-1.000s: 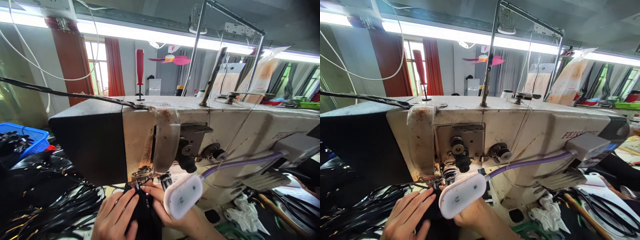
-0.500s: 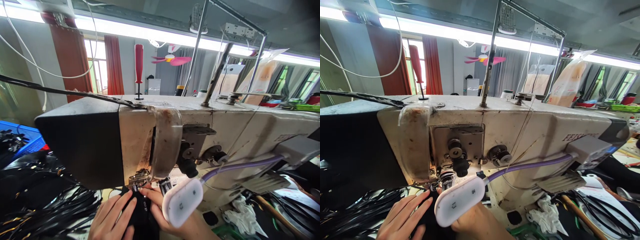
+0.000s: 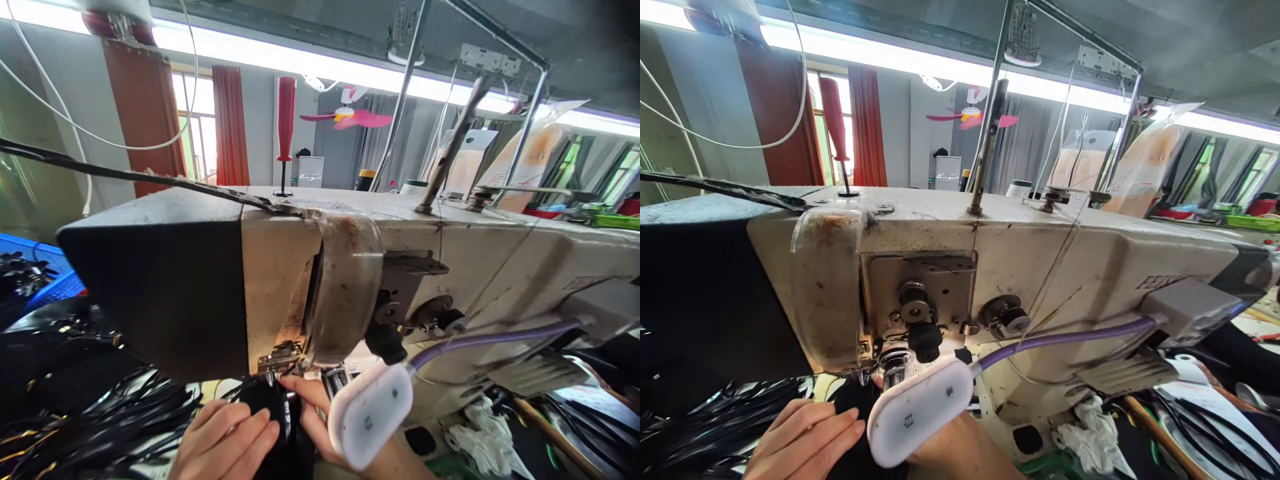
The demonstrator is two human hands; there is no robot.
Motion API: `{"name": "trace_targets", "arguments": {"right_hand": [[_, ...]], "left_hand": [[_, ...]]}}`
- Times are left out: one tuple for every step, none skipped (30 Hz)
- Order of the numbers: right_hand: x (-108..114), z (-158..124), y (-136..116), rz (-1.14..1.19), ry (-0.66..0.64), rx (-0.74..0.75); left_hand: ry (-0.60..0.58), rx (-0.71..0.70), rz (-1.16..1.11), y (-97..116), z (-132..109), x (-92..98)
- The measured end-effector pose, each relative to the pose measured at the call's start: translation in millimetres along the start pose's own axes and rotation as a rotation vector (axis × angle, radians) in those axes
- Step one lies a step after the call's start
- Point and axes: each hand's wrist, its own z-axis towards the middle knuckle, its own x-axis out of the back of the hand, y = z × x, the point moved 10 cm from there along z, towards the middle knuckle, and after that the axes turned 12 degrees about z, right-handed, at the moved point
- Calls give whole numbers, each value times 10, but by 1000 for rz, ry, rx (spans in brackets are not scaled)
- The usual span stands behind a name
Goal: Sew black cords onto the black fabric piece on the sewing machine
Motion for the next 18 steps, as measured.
{"name": "trace_targets", "arguments": {"right_hand": [[-1,-4,13,-2,9,-7],[0,-6,22,-5,17,-12],[4,-7,27,-8,24,-16],[10,-7,29,-11,29,-18],[18,-7,29,-14,33,-18],[25,-8,27,-16,35,-16],[33,-9,23,-17,37,-12],[39,-12,19,-17,38,-6],[44,-13,17,-16,40,-1],[46,-13,17,-15,44,3],[44,-10,21,-13,50,5],[36,-4,31,-11,56,3],[20,5,42,-10,62,0],[5,15,43,-5,74,8],[-2,23,25,6,97,33],[5,25,-9,26,133,73],[25,19,-50,57,175,118],[43,11,-81,95,202,149]], "left_hand": [[0,6,-16,-34,-23,-23],[7,19,-33,-71,-49,-40],[7,34,-48,-103,-75,-61],[-1,47,-60,-127,-98,-87],[-10,64,-65,-149,-117,-111],[-11,79,-63,-167,-130,-123],[-13,87,-61,-176,-137,-134],[-15,93,-58,-184,-138,-145],[-5,94,-56,-191,-132,-141],[14,86,-62,-191,-120,-128],[35,72,-78,-189,-101,-111],[52,57,-99,-187,-78,-96],[60,43,-120,-186,-52,-87],[62,34,-137,-187,-25,-81],[53,32,-147,-191,-1,-85],[36,36,-148,-196,16,-97],[25,40,-143,-198,25,-103],[20,41,-137,-196,23,-105]]}}
